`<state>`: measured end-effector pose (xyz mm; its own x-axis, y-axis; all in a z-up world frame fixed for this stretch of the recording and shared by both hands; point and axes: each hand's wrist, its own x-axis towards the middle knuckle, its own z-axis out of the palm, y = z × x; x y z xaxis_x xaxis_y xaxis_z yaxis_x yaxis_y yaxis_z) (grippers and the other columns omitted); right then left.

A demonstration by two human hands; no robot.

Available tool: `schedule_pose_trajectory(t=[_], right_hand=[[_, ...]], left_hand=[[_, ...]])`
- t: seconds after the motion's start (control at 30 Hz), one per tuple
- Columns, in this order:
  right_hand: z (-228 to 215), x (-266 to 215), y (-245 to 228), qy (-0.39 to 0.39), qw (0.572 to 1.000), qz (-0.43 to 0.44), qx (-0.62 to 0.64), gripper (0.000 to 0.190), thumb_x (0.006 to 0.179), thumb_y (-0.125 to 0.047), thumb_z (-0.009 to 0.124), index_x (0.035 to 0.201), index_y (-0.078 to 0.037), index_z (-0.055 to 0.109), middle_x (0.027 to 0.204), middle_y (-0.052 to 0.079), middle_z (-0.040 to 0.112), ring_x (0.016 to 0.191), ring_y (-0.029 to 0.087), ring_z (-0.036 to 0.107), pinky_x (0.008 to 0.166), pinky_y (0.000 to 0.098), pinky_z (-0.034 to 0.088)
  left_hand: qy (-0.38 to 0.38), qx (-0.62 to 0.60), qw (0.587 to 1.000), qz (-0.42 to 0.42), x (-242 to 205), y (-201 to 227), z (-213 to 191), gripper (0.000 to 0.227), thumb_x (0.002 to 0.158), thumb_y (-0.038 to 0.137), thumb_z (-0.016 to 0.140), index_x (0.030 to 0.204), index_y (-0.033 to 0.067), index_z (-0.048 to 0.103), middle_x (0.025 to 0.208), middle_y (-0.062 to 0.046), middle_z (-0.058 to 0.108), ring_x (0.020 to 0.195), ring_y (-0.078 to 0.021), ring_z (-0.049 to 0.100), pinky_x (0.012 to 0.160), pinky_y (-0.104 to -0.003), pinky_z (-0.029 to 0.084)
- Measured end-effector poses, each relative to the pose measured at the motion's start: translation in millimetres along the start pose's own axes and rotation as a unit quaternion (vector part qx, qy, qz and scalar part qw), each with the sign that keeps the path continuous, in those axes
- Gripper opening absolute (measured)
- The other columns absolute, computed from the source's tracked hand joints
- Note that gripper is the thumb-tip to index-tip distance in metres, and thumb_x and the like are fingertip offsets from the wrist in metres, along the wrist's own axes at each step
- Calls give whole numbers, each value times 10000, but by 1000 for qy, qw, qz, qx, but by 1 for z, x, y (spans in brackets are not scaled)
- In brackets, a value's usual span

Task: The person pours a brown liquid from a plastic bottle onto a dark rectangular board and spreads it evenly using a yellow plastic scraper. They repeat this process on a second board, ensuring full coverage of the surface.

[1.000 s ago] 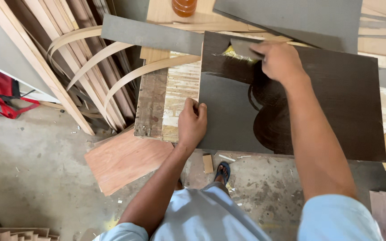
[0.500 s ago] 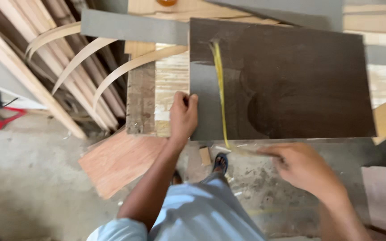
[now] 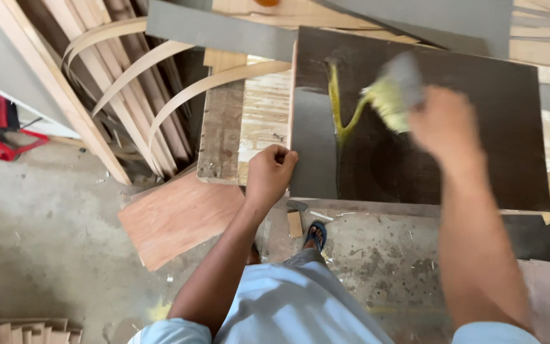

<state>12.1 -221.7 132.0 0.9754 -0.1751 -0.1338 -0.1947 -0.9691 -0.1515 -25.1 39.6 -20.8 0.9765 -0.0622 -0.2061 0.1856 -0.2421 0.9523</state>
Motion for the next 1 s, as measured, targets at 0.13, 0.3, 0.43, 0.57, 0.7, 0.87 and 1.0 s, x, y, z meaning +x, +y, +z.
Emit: schedule_pose_trajectory(t=[0.13, 0.3, 0.43, 0.57, 0.7, 0.87, 1.0], right_hand=[[17, 41, 22, -56, 988, 105, -94, 244, 817, -48, 503, 935, 106, 651, 903, 317, 691, 776, 513, 672, 619, 540, 543], [4, 51, -60, -67, 991, 105, 42, 310, 963, -18, 478, 683, -33, 612, 648, 98, 606, 625, 257, 666, 632, 409, 557], [15, 62, -117, -65, 992, 80, 74, 106, 783, 9, 580, 882, 35, 608, 818, 145, 677, 708, 315, 696, 582, 414, 546], [24, 62, -155, -76, 988, 10, 132, 181, 925, 6, 397, 975, 46, 566, 857, 96, 621, 650, 224, 612, 475, 348, 433], [26, 67, -147, -46, 964, -33, 259, 132, 771, -115, 569, 650, -111, 513, 643, -12, 482, 582, 124, 493, 502, 366, 324], [-54, 19, -86, 77, 967, -16, 243, 205, 982, -336, 750, 1106, -269, 602, 867, -107, 543, 730, 64, 436, 629, 325, 363], [-25, -7, -45, 78, 984, -155, 25, 240, 1183, -191, 603, 1080, -24, 742, 560, 116, 523, 479, 258, 463, 469, 438, 305]], left_hand=[[-20, 46, 998, -23, -5, 19, -4, 260, 942, 309, 595, 780, 112, 646, 698, -1, 643, 661, -149, 570, 606, -345, 421], [-26, 36, 998, -45, -12, 30, -10, 265, 919, 310, 603, 740, 116, 630, 668, 15, 622, 646, -119, 546, 594, -326, 407], [-87, 7, 992, -96, -29, 46, -25, 242, 960, 287, 617, 910, 64, 698, 712, -58, 698, 576, -152, 639, 542, -308, 498], [-104, 4, 989, -105, -37, 38, -26, 157, 912, 223, 660, 855, 84, 707, 652, -16, 665, 537, -118, 684, 515, -261, 510], [-90, 13, 992, -89, -37, 35, -24, 189, 896, 243, 687, 781, 93, 700, 574, -23, 682, 517, -103, 666, 513, -258, 496], [-97, -89, 980, -151, -32, 35, -23, 157, 882, 169, 695, 801, 36, 675, 629, -63, 645, 535, -145, 688, 492, -289, 644], [-100, -95, 978, -157, -30, 32, -22, 165, 874, 175, 696, 784, 39, 671, 602, -61, 641, 527, -137, 676, 496, -275, 631]])
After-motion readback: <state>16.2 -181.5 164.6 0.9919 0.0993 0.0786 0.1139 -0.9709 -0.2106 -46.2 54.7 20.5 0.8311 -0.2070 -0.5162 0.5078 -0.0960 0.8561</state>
